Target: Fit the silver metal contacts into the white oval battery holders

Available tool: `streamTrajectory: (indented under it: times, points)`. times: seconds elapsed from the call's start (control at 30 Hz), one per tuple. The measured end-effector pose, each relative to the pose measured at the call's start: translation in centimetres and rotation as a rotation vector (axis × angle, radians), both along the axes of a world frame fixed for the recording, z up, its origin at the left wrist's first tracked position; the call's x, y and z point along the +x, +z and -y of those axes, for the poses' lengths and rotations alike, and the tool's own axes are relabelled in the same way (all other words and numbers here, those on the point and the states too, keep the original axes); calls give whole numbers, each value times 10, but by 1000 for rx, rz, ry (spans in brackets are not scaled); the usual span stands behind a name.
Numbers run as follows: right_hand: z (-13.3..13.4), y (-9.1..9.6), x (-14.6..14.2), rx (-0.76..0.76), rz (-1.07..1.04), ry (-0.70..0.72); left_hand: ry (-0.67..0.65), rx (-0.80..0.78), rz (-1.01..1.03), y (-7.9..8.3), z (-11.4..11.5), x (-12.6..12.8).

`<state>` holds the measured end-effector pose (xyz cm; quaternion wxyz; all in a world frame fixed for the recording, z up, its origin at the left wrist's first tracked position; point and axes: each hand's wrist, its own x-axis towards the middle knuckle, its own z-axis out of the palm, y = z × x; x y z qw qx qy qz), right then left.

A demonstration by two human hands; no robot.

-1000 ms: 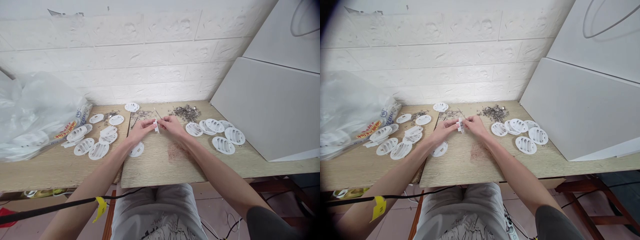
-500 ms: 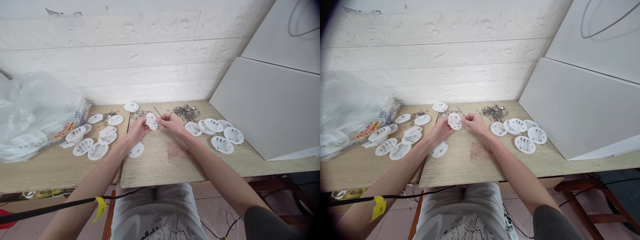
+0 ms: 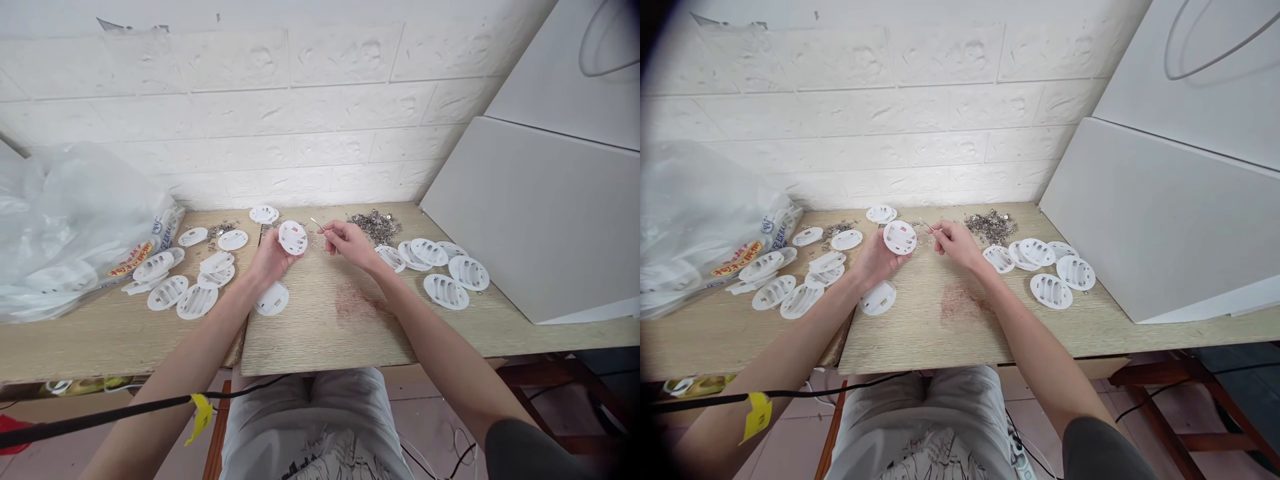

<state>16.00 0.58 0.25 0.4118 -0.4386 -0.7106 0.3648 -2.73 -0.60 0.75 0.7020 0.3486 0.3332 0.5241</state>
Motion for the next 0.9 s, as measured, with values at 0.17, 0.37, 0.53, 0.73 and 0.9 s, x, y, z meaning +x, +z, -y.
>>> streamTrajectory:
  times: [0.17, 0.37, 0.53, 0.73, 0.9]
  points:
    - [4, 3, -1, 197, 283, 13, 15, 12, 4, -1, -3, -3]
    - [7, 1, -5, 278, 530, -87, 22, 7, -2, -2, -2, -3]
    - [8, 3, -6, 276, 588, -94, 32, 3, 4, -2, -2, -2]
    - [10, 6, -7, 267, 604, -117, 26, 8, 1, -1, 0, -2]
    - [11, 6, -7, 272, 588, -120, 28, 4, -29, 0, 0, -1]
